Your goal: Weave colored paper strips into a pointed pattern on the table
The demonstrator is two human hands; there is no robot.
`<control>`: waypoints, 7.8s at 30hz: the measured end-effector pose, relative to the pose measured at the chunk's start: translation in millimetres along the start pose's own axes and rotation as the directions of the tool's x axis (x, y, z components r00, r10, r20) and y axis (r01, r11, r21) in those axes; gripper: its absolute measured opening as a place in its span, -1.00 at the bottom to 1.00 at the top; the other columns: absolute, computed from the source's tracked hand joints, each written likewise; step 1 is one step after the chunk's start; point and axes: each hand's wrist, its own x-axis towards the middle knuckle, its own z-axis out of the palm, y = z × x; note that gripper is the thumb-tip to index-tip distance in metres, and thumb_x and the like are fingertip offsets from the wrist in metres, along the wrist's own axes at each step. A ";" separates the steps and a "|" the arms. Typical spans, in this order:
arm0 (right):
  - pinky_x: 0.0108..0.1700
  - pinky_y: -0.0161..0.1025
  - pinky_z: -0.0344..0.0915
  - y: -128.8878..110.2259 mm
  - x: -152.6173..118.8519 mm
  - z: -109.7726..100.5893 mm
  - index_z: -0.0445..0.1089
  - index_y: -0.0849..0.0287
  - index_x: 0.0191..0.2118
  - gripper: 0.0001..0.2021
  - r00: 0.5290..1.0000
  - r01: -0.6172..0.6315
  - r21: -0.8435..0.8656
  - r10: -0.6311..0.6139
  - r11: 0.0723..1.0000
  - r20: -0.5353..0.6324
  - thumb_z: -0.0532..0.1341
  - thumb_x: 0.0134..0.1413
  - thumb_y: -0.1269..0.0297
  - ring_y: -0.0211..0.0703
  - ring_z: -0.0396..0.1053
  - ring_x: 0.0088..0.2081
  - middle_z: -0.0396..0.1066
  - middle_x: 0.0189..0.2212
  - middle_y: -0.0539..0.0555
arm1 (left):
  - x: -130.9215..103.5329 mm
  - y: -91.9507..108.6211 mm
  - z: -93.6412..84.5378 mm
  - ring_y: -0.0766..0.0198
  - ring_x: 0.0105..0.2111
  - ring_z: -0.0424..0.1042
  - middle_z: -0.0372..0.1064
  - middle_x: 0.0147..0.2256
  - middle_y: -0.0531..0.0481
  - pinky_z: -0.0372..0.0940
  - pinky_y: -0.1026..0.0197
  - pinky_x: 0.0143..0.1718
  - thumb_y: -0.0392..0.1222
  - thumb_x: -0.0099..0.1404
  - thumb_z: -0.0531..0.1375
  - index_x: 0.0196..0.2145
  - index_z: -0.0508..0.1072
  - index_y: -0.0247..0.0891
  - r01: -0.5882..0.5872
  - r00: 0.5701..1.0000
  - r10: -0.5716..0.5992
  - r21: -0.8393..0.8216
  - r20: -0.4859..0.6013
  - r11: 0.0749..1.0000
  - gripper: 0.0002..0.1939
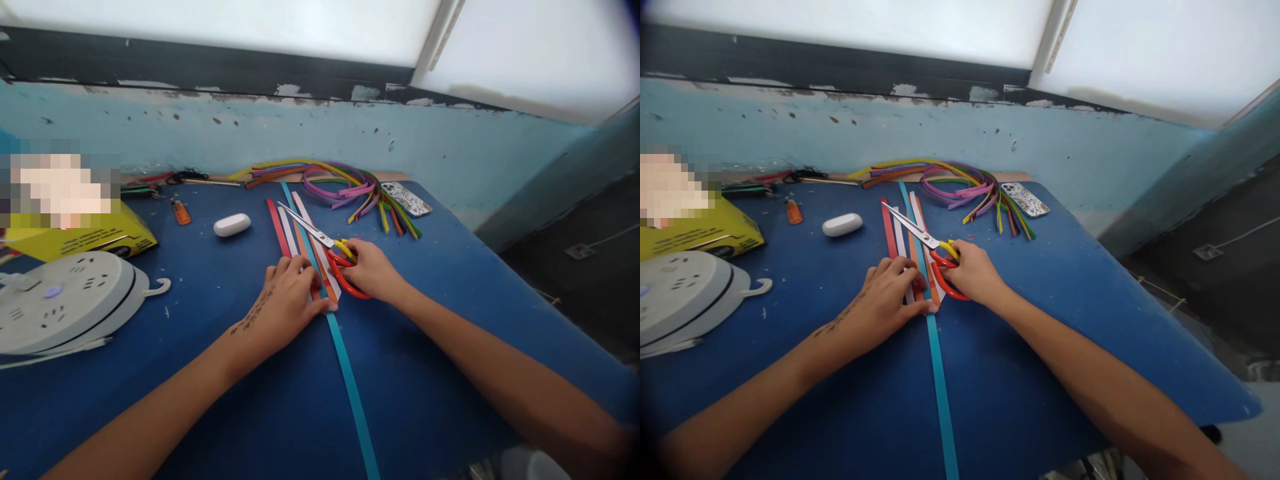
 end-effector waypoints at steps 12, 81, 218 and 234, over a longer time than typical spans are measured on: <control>-0.36 -0.26 0.12 2.4 2.2 -0.4 0.43 0.19 -0.33 -0.88 0.999 -0.029 0.029 0.028 0.999 0.033 0.27 -0.09 0.36 -0.20 0.29 -0.40 0.43 -0.44 -0.03 | -6.2 8.9 -1.2 -0.23 0.23 0.18 0.29 0.20 -0.23 0.12 -0.25 0.11 0.13 0.26 0.38 -0.17 0.50 -0.23 0.085 0.992 -0.083 0.019 -0.095 0.996 -0.61; -0.43 -0.27 0.04 -3.1 -1.6 -21.1 0.31 0.15 -0.42 -0.89 0.975 -0.073 -0.050 0.082 0.996 0.209 0.28 -0.10 0.37 -0.26 0.18 -0.46 0.31 -0.52 -0.09 | -4.9 -6.7 10.7 0.04 0.40 0.11 0.16 0.38 -0.14 0.03 -0.11 0.40 -0.03 0.55 0.03 0.38 0.19 -0.22 -0.228 0.970 0.222 0.049 0.097 0.972 -0.48; -0.45 -0.32 0.08 41.7 -2.2 -61.8 0.41 0.18 -0.33 -0.88 0.977 -0.199 0.234 0.211 0.952 -0.027 0.31 -0.06 0.38 -0.20 0.35 -0.42 0.43 -0.44 -0.01 | 19.8 -12.5 -58.5 0.00 0.33 0.25 0.20 0.36 -0.15 0.26 -0.05 0.29 -0.41 0.19 0.11 0.41 0.17 -0.22 -0.214 0.968 0.172 0.241 0.182 0.947 -0.19; -0.58 -0.37 0.09 47.0 -14.9 -77.3 0.35 0.17 -0.47 -0.88 0.944 -0.323 0.207 0.299 0.924 0.137 0.31 -0.19 0.44 -0.29 0.28 -0.63 0.32 -0.66 -0.09 | 67.9 -16.6 6.9 0.12 0.43 0.02 0.03 0.42 -0.08 -0.11 -0.06 0.43 0.07 0.60 -0.14 0.45 0.06 -0.15 -0.394 0.919 0.367 0.281 0.145 0.875 -0.43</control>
